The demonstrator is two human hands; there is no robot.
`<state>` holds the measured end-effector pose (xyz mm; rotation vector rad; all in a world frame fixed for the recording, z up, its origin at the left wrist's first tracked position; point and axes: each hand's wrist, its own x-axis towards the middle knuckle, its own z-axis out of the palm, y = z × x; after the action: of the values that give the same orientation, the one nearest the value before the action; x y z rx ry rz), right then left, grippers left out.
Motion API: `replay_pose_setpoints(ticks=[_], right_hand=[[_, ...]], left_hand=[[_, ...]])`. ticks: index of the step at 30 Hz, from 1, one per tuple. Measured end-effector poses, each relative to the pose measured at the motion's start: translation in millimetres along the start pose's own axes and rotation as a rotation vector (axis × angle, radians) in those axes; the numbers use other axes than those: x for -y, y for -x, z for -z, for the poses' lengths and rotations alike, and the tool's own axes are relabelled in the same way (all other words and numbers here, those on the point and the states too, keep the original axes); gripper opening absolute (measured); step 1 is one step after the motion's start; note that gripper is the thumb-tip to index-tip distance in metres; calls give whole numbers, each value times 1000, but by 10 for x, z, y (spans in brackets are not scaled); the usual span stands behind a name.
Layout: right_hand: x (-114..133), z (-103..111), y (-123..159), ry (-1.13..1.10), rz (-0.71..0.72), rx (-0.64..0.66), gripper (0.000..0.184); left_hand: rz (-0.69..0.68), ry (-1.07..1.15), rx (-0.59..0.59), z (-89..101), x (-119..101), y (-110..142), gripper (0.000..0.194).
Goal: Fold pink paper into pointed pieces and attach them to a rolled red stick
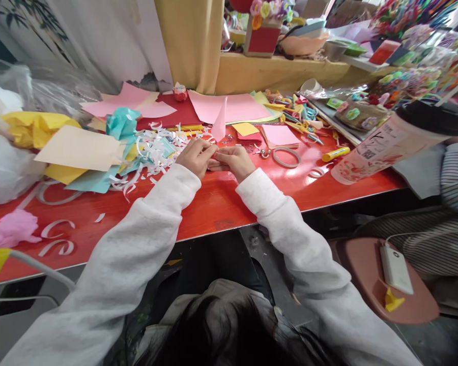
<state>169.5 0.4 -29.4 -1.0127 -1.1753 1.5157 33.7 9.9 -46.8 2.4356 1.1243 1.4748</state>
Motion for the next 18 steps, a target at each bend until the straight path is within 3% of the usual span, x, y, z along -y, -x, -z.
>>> replay_pose_setpoints(ticks=[7, 10, 14, 18], right_hand=[[10, -30, -10, 4, 83, -103, 16], [-29, -16, -40, 61, 135, -118, 13], [-84, 11, -74, 209, 227, -91, 13], [-77, 32, -74, 476, 307, -135, 21]], left_hand=[[186, 272, 56, 54, -2, -83, 28], [337, 470, 98, 57, -2, -109, 27], [536, 712, 118, 57, -23, -153, 22], [646, 723, 105, 57, -53, -183, 12]])
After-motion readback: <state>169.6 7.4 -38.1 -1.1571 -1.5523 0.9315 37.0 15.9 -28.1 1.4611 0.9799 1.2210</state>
